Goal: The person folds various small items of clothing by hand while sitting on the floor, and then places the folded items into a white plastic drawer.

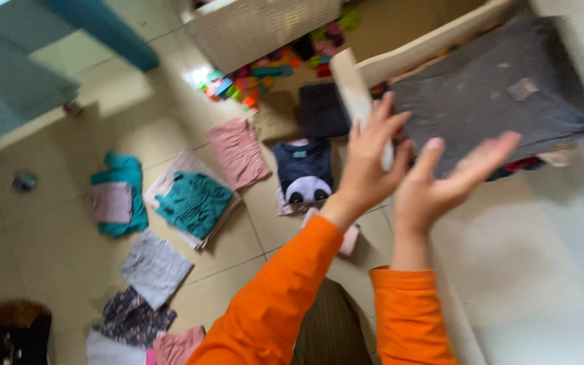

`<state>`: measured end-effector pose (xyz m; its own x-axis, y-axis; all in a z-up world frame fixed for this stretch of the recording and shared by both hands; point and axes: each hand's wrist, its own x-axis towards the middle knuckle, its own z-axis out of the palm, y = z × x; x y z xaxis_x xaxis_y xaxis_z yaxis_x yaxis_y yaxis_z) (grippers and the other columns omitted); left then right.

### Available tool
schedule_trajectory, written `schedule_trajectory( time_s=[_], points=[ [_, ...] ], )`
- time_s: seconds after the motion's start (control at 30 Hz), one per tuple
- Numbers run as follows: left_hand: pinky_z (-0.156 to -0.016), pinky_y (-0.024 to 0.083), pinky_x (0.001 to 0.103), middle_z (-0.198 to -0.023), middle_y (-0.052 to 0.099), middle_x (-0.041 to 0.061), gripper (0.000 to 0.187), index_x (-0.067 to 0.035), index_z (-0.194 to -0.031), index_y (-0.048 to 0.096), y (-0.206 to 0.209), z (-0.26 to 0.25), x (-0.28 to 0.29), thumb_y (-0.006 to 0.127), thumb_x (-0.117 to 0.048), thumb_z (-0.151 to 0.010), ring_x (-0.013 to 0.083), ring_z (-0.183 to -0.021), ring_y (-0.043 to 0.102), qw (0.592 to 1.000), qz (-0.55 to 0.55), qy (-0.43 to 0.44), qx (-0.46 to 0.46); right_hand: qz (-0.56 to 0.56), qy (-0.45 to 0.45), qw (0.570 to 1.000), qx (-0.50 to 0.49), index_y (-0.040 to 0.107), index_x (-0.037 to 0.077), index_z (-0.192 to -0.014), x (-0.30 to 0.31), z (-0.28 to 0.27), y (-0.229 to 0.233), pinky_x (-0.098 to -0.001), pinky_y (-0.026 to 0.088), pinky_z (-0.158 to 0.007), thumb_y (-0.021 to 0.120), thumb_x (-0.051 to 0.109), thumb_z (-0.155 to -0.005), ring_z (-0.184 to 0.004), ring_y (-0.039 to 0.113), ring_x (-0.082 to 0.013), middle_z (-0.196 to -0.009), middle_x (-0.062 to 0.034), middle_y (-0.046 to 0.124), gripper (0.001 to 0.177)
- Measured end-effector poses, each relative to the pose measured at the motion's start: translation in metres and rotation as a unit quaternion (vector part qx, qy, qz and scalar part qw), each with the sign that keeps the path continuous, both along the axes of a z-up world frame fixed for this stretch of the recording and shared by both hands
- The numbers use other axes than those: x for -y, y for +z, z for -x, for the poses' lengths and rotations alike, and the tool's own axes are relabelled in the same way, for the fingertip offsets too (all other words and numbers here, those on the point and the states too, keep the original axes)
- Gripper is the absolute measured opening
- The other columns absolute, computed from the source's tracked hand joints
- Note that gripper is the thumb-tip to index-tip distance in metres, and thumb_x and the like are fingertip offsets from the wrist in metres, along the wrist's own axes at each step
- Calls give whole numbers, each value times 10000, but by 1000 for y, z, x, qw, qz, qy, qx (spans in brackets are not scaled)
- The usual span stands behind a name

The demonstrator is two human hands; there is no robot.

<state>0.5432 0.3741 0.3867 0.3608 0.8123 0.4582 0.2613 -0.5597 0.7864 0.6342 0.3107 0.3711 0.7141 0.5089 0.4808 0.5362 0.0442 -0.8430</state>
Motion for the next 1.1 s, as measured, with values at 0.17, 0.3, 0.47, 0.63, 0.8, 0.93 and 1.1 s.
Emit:
schedule_trajectory(
  time_s=[0.17,0.3,0.47,0.63,0.8,0.93,1.1],
  points=[
    [-1260,316,526,-1593,517,138,370,-115,-1331,627,-82,134,32,691,-118,-967,362,-1529,462,985,8,173,1,-15,187,982,32,239,-23,-1622,6,132,-45,-428,293,-1344,589,-23,-1025,-1591,325,-364,-1715,-233,266,692],
    [-1202,344,578,-1637,429,181,436,-88,-1351,559,-200,239,89,667,-156,-934,385,-1447,441,960,119,246,-55,107,331,937,-28,247,-43,-1602,39,216,-156,-427,332,-1258,600,2,-974,-1544,384,-370,-1633,-290,375,722],
    [-1111,161,774,-1687,143,205,708,-169,-1531,364,-329,331,148,720,-322,-939,543,-1499,124,839,399,295,-225,308,462,829,73,332,155,-1626,71,299,-300,-474,415,-1234,739,206,-973,-1515,465,-428,-1643,-208,432,771],
    [-1108,140,769,-1702,-184,192,1219,-232,-1639,68,-373,395,210,864,-429,-737,565,-1508,-103,755,473,281,-357,674,364,621,163,38,453,-1607,113,307,-335,-726,340,-1072,1019,227,-594,-1401,105,-715,-1648,-241,-245,1428],
    [-1144,92,755,-1685,-205,164,1393,-167,-1638,-46,-353,416,220,772,-739,-667,458,-1541,-169,704,550,353,-278,707,333,596,183,20,518,-1608,103,324,-292,-656,441,-1074,1011,121,-562,-1438,134,-710,-1699,-201,-219,1495],
    [-1128,14,779,-1688,-201,179,1307,-155,-1639,-35,-361,404,219,629,-830,-740,479,-1536,-201,687,541,397,-279,725,330,565,214,-52,529,-1613,91,335,-279,-645,403,-1101,1003,150,-595,-1427,175,-716,-1667,-255,-204,1515],
    [-1141,-18,748,-1695,-82,221,1228,-171,-1638,84,-380,390,223,514,-896,-744,501,-1529,-107,666,463,435,-391,724,324,543,276,-158,419,-1610,86,338,-286,-705,268,-1138,1064,273,-511,-1446,329,-557,-1579,-426,-194,1650]
  ],
)
